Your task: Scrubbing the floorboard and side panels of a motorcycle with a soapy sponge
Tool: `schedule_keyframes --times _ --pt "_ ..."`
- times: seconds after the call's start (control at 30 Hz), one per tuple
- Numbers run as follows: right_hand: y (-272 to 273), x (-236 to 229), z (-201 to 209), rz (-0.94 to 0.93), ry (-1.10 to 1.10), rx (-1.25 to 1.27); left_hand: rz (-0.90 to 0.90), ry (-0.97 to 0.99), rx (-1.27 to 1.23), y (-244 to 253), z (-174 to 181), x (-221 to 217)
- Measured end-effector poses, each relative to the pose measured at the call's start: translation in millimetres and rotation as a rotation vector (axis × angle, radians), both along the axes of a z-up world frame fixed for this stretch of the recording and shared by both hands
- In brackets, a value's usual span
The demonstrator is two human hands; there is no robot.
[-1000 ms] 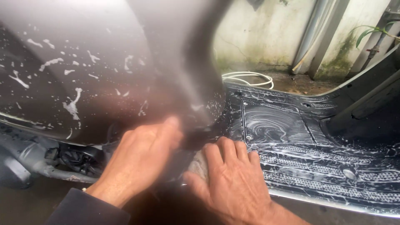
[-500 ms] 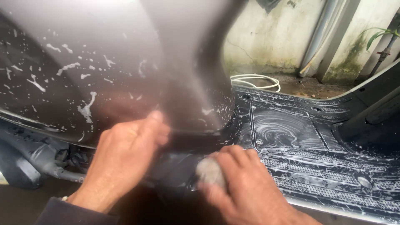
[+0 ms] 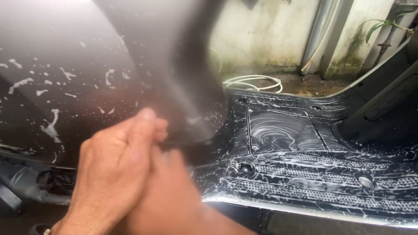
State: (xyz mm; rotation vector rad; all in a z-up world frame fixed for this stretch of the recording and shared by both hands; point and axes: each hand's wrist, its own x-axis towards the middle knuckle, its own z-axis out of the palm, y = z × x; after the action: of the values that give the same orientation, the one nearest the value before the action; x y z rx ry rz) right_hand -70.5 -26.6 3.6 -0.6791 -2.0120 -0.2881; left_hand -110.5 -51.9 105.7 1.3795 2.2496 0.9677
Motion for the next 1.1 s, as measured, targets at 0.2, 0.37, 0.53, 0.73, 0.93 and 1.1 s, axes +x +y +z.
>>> schedule_keyframes --times 0.2,0.37,0.53,0.73,0.93,1.1 --pt "10.0 66.5 8.2 0.034 -0.349 -0.269 -0.136 0.084 -0.071 11.1 -22.1 0.1" --pt "35.0 125.7 -12.7 -0.112 -0.344 -0.279 -0.543 0.512 0.205 27.4 -65.8 -9.0" --pt "47.1 133.7 -4.6 -0.666 -0.357 -0.834 -0.568 0.275 0.084 30.0 -71.7 17.1" --pt "63.0 140.5 2.1 -0.593 -0.393 -0.886 -0.546 0.260 -0.060 31.4 -67.9 30.2" --pt "57.9 149.4 10.7 -0.641 -0.424 -0.915 -0.735 0.385 0.065 32.7 -91.8 44.3" --pt "61.0 159.1 -4.1 -0.664 -0.360 -0.868 -0.813 0.477 0.337 37.0 -115.5 53.8"
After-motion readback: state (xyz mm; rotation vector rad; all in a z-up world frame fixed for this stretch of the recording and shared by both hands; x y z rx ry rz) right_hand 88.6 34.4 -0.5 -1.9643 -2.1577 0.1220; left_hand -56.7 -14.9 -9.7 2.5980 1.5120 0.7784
